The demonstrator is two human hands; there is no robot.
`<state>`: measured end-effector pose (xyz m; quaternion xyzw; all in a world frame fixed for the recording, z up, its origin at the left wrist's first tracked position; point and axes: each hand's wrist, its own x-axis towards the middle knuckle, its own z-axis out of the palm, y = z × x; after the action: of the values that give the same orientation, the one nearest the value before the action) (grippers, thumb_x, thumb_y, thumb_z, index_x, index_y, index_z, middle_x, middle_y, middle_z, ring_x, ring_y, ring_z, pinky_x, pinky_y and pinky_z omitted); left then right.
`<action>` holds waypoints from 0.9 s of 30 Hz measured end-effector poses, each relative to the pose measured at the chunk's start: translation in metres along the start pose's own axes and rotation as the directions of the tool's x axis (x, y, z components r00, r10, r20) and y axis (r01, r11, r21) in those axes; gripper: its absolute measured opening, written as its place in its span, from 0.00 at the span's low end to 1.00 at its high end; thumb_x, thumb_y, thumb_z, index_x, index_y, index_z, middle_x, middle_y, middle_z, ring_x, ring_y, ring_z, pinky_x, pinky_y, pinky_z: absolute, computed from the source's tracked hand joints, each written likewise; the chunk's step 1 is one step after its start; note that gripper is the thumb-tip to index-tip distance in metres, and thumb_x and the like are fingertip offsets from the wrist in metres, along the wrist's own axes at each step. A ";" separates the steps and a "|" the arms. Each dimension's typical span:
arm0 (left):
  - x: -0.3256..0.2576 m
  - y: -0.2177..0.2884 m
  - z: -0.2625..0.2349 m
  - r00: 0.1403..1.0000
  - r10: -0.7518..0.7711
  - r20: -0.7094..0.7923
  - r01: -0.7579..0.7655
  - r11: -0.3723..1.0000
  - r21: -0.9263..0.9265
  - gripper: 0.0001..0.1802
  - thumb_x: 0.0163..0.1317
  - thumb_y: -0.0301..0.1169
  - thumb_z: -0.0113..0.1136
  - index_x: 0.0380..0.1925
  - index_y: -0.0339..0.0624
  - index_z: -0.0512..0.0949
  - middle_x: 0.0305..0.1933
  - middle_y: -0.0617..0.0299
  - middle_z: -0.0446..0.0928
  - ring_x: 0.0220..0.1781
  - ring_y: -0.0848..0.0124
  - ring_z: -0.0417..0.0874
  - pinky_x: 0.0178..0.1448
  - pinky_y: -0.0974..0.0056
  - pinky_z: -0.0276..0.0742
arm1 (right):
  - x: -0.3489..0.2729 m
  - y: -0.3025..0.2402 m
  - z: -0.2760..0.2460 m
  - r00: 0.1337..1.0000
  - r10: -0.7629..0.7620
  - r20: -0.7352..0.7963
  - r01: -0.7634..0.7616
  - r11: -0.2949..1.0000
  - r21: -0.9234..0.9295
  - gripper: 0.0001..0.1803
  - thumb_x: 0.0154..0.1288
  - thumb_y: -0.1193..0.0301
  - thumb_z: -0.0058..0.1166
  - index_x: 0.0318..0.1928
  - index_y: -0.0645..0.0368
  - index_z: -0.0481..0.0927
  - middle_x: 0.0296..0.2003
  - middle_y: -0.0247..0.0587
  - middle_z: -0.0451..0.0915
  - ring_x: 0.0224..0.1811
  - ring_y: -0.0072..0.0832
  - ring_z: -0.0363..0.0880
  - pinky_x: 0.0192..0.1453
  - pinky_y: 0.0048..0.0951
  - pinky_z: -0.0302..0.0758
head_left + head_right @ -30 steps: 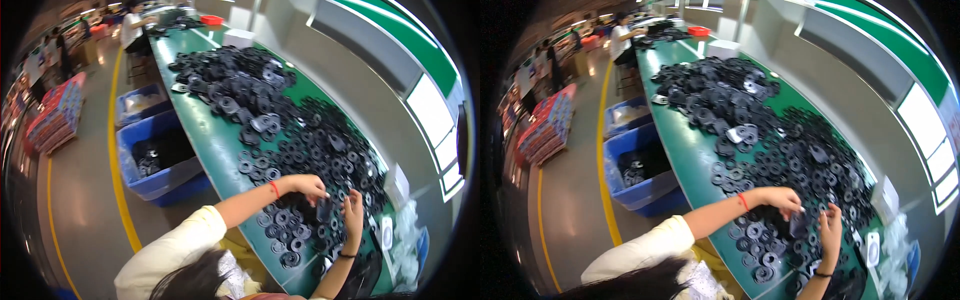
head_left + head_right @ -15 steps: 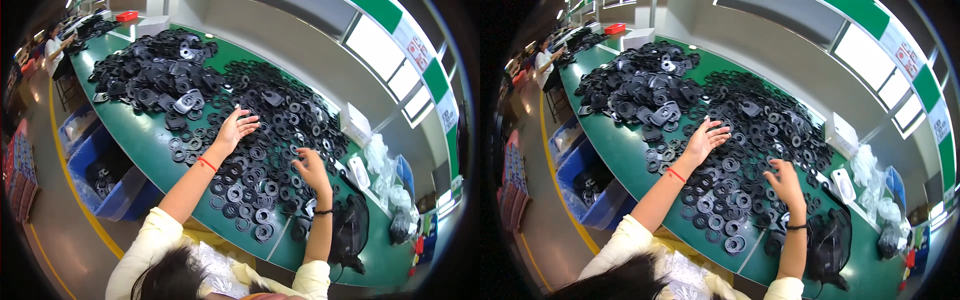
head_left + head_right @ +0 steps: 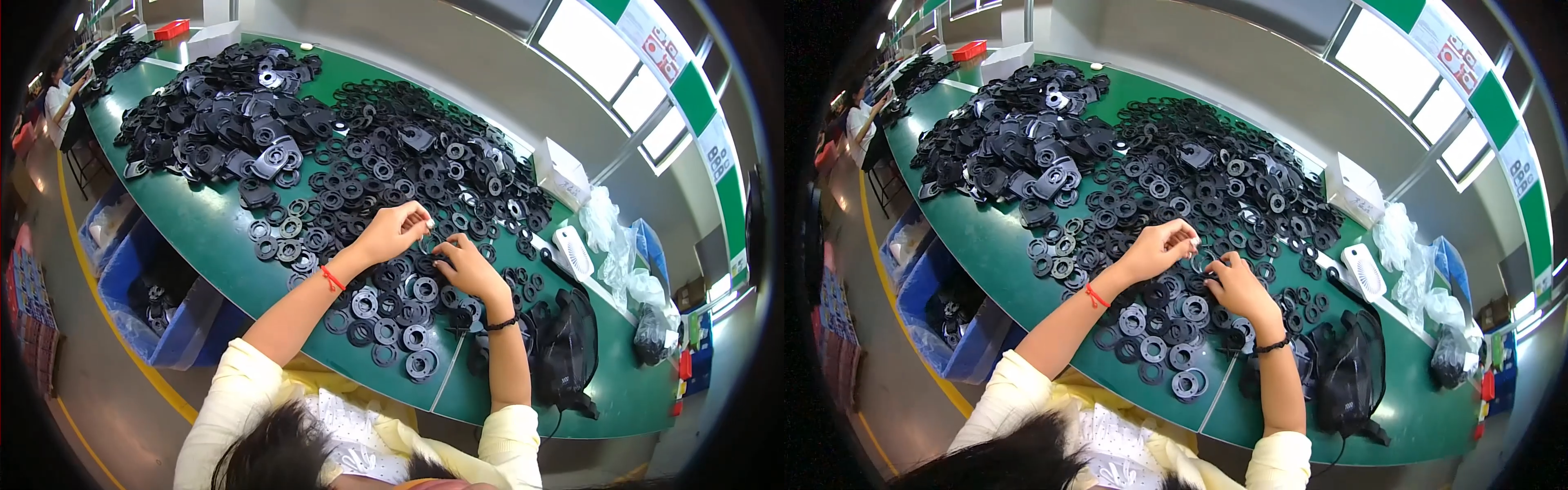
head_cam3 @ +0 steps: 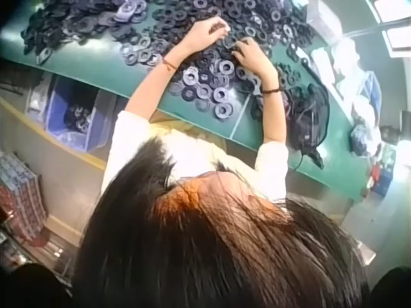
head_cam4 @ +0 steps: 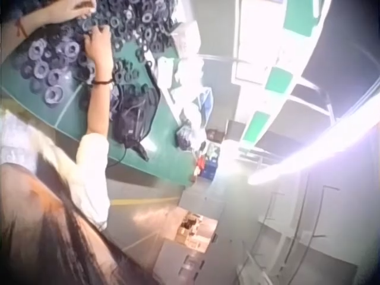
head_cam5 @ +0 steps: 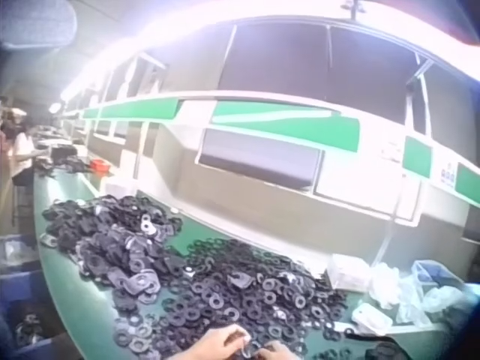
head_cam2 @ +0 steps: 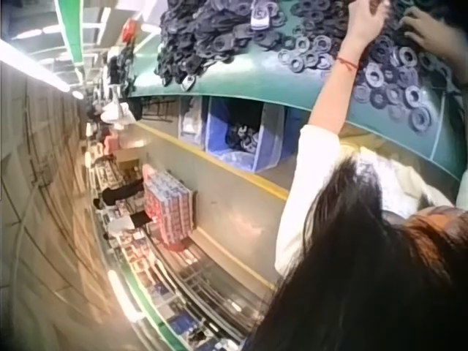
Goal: Inspecting and sorting small black plastic components on a workbench in an assembly line.
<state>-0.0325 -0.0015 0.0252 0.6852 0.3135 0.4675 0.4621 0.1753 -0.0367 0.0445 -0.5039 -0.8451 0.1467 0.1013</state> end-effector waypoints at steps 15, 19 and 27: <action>-0.068 0.028 0.092 0.511 0.382 0.770 -0.611 0.792 0.012 0.28 0.56 0.45 0.61 0.56 0.48 0.70 0.58 0.56 0.67 0.61 0.57 0.66 0.62 0.54 0.61 | -0.003 0.002 -0.011 1.000 0.006 -0.029 -0.005 0.999 0.034 0.13 0.52 0.70 0.58 0.36 0.63 0.73 0.47 0.51 0.69 0.49 0.46 0.71 0.53 0.36 0.72; -0.083 0.017 0.109 0.485 0.497 0.719 -0.752 0.657 0.053 0.28 0.60 0.46 0.55 0.57 0.46 0.69 0.61 0.56 0.67 0.64 0.57 0.64 0.65 0.51 0.58 | -0.003 0.007 -0.025 0.988 -0.011 -0.153 0.033 0.990 0.138 0.11 0.53 0.74 0.57 0.37 0.64 0.73 0.41 0.49 0.71 0.43 0.42 0.75 0.47 0.35 0.73; -0.074 0.018 0.099 0.615 0.363 0.700 -0.758 0.516 0.398 0.24 0.56 0.43 0.59 0.53 0.50 0.72 0.38 0.64 0.70 0.47 0.67 0.69 0.52 0.61 0.62 | -0.008 -0.002 -0.052 0.944 0.074 -0.323 0.009 0.969 0.247 0.11 0.54 0.72 0.60 0.32 0.65 0.74 0.28 0.46 0.75 0.28 0.33 0.74 0.33 0.31 0.71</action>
<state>0.0328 -0.1060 0.0025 0.9662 0.0637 0.2409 0.0658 0.1934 -0.0368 0.0939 -0.5188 -0.7832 0.1653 0.3002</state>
